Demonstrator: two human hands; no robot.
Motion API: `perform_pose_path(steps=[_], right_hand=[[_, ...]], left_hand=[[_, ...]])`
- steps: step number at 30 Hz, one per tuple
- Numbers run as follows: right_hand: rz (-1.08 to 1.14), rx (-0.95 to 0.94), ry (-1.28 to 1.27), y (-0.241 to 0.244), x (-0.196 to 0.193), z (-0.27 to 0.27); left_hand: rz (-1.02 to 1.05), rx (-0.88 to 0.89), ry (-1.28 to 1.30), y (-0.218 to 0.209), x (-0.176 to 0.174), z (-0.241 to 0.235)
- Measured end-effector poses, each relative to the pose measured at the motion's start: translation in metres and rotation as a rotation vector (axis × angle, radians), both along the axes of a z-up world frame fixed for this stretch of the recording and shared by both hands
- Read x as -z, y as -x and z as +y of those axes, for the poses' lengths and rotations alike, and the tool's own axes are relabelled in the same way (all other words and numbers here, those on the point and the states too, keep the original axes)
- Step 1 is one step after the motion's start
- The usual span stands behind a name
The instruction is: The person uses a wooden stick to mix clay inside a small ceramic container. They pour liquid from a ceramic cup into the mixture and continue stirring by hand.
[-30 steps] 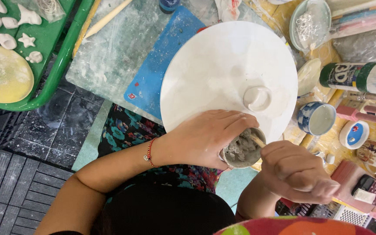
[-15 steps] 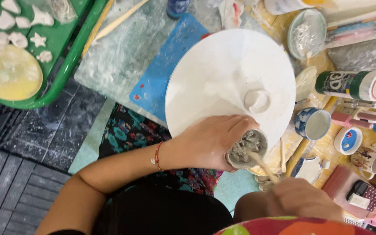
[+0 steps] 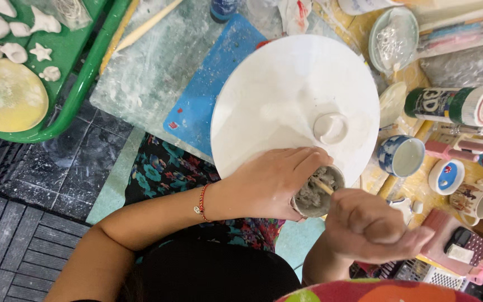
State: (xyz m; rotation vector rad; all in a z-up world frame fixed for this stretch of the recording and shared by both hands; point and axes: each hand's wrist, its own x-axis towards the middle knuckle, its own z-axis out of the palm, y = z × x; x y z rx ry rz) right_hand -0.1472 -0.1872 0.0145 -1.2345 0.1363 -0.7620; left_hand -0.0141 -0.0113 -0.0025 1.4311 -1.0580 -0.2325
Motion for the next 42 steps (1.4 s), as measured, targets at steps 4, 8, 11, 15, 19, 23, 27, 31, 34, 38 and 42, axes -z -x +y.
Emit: perform_pose_path(steps=[4, 8, 11, 15, 19, 23, 27, 31, 34, 38, 42], right_hand=[[-0.211, -0.111, 0.144, 0.013, -0.002, 0.002], [-0.259, -0.150, 0.211, 0.031, -0.017, -0.005], [-0.285, -0.211, 0.217, 0.015, -0.009, 0.005], [-0.250, -0.297, 0.220, -0.008, -0.001, 0.024], [-0.220, -0.321, 0.277, -0.013, 0.001, 0.029], [-0.225, -0.249, 0.200, -0.009, 0.003, 0.024], [-0.272, -0.333, 0.068, 0.001, 0.001, 0.012], [-0.269, -0.360, 0.149, 0.023, -0.007, -0.008], [-0.270, -0.393, 0.221, 0.035, -0.013, -0.028], [-0.268, -0.390, 0.173, 0.027, -0.006, -0.024], [-0.263, -0.493, 0.424, -0.006, -0.013, -0.019]], left_hand=[[0.018, -0.001, 0.004, -0.001, -0.001, 0.001], [0.103, 0.042, -0.053, 0.003, 0.001, 0.005], [0.079, 0.031, -0.027, -0.002, -0.002, 0.003], [0.037, -0.028, 0.035, -0.001, 0.003, 0.003], [0.084, 0.049, -0.015, -0.003, 0.005, 0.001], [0.095, 0.049, -0.019, -0.001, 0.000, 0.003], [0.081, 0.041, -0.011, -0.004, 0.000, 0.002], [0.062, 0.023, 0.030, -0.003, 0.008, 0.001], [0.079, 0.075, 0.002, -0.008, 0.007, 0.000], [0.089, 0.074, -0.004, -0.006, 0.008, 0.003], [0.051, 0.066, 0.019, -0.010, 0.007, 0.003]])
